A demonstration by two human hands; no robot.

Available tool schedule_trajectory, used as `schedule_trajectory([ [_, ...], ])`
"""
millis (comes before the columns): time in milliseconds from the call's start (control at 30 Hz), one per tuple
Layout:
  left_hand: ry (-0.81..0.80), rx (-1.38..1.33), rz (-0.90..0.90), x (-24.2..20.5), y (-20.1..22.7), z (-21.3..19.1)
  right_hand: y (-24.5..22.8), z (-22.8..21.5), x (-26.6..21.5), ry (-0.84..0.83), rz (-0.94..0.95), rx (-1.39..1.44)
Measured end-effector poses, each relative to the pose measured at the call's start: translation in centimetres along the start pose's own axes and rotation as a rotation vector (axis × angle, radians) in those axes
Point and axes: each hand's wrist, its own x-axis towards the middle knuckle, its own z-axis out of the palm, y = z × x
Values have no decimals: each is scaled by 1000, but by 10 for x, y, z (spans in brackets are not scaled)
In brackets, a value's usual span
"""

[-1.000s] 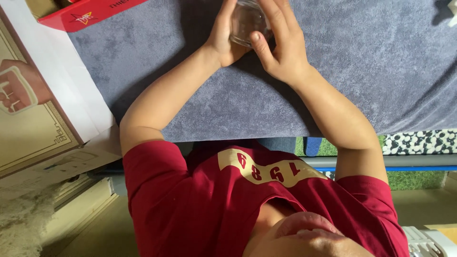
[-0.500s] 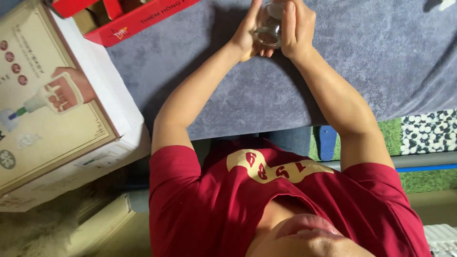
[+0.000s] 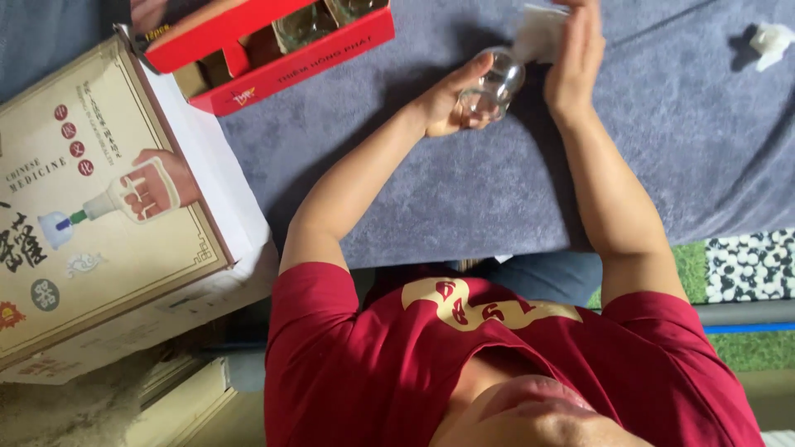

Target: Cleaning glass cupping jars by wiping them thoroughly with a white cloth.

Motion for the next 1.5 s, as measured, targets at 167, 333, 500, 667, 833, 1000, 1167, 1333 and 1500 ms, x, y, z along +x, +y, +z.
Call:
schedule_trajectory([
  [167, -33, -81, 8, 0, -4, -4, 22, -27, 7, 52, 215, 145],
  [333, -170, -41, 22, -1, 3, -3, 42, -27, 11, 115, 756, 348],
  [500, -177, -56, 5, -5, 7, 1, 32, -26, 8, 79, 765, 410],
  [667, -242, -84, 20, -2, 2, -7, 33, -22, 0, 54, 714, 341],
  [833, -269, -105, 50, -2, 0, -9, 21, -18, -8, -37, 578, 259],
  [1000, -253, -158, 56, -1, 0, -12, -16, -13, -6, -162, 290, 90],
  [1167, -193, -228, 32, -1, -3, -13, -55, -9, -7, -287, 64, 53],
  [1333, 136, -282, 81, 5, -7, -3, -66, -5, -17, -449, -197, 40],
  [1500, 130, -360, 165, -3, -2, 13, -66, -5, -35, -615, -288, -109],
])
